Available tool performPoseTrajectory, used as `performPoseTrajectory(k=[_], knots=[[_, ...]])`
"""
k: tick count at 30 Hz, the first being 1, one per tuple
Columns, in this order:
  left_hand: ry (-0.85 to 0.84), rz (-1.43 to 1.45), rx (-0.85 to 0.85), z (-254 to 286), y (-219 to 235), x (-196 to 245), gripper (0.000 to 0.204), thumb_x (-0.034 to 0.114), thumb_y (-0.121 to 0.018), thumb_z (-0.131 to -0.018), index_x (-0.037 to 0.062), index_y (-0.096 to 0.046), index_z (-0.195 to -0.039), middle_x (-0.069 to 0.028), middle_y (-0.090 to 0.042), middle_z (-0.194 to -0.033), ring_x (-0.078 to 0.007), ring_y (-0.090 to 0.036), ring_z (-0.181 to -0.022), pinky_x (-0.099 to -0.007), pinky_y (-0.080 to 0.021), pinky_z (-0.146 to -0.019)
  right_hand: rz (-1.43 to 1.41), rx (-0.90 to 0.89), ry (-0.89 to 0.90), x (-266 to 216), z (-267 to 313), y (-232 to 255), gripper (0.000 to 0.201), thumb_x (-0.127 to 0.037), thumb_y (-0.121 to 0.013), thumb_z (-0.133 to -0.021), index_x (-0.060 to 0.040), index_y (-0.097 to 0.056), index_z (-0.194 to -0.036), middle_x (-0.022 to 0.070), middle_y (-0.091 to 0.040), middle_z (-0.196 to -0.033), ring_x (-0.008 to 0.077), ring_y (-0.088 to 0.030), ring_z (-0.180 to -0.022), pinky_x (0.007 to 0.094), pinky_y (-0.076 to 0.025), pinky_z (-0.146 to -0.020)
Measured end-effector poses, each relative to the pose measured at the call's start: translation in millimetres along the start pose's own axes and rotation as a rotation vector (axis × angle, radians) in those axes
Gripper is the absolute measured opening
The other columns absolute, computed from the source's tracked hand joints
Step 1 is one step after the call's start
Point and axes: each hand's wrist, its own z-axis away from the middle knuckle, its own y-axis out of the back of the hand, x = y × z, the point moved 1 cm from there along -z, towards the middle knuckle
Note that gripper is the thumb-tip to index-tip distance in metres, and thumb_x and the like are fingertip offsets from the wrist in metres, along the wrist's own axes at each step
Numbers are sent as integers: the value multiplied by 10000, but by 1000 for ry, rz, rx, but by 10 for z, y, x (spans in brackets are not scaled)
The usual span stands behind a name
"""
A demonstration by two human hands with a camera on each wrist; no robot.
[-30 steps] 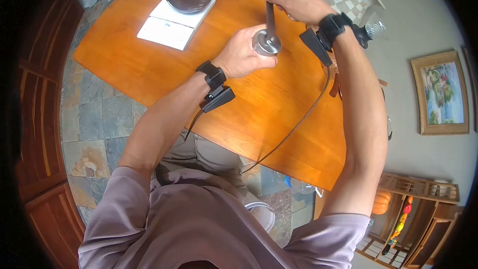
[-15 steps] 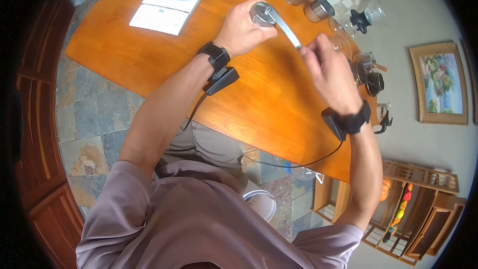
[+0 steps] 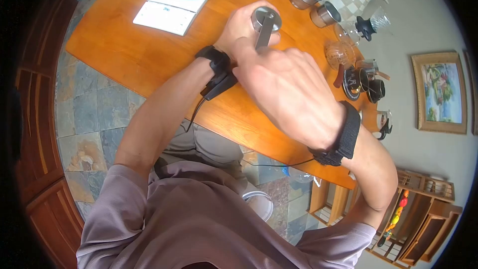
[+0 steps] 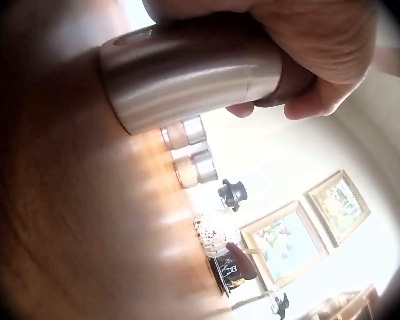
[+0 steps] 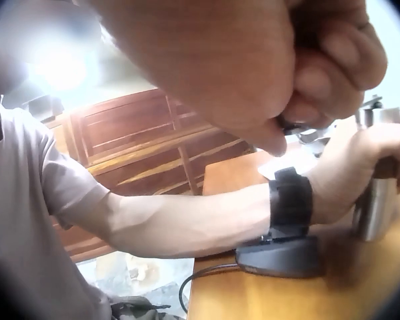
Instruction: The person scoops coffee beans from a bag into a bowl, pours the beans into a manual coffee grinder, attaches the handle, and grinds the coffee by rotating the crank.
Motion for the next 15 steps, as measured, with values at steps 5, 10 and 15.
performPoseTrajectory(k=[5,10,15], knots=[[55,75,11,-92,-17,-153,158,102,-707,-858,44,-630,-982,-28,-619,-788,-97,-607,-772,-272,-493,-693,-14,23,289,56,-376,52,219,-116,-694,-915,2,-533,-1005,208,-614,-727,429,-625,-737,497,-483,-634],[30,83,-15,-144,-147,-214,244,190,-730,-891,20,-646,-1044,-59,-681,-924,-137,-646,-914,-297,-505,-775,-199,-272,275,264,-1034,166,292,-263,-735,-890,2,-613,-882,142,-636,-748,287,-622,-683,386,-509,-653],[-83,-377,-6,-124,5,-153,356,286,-804,-816,60,-704,-1072,-80,-750,-984,-174,-685,-909,-338,-544,-846,-252,-437,134,345,-1526,390,346,-292,-703,-929,20,-602,-821,89,-566,-693,178,-533,-650,365,-459,-618]])
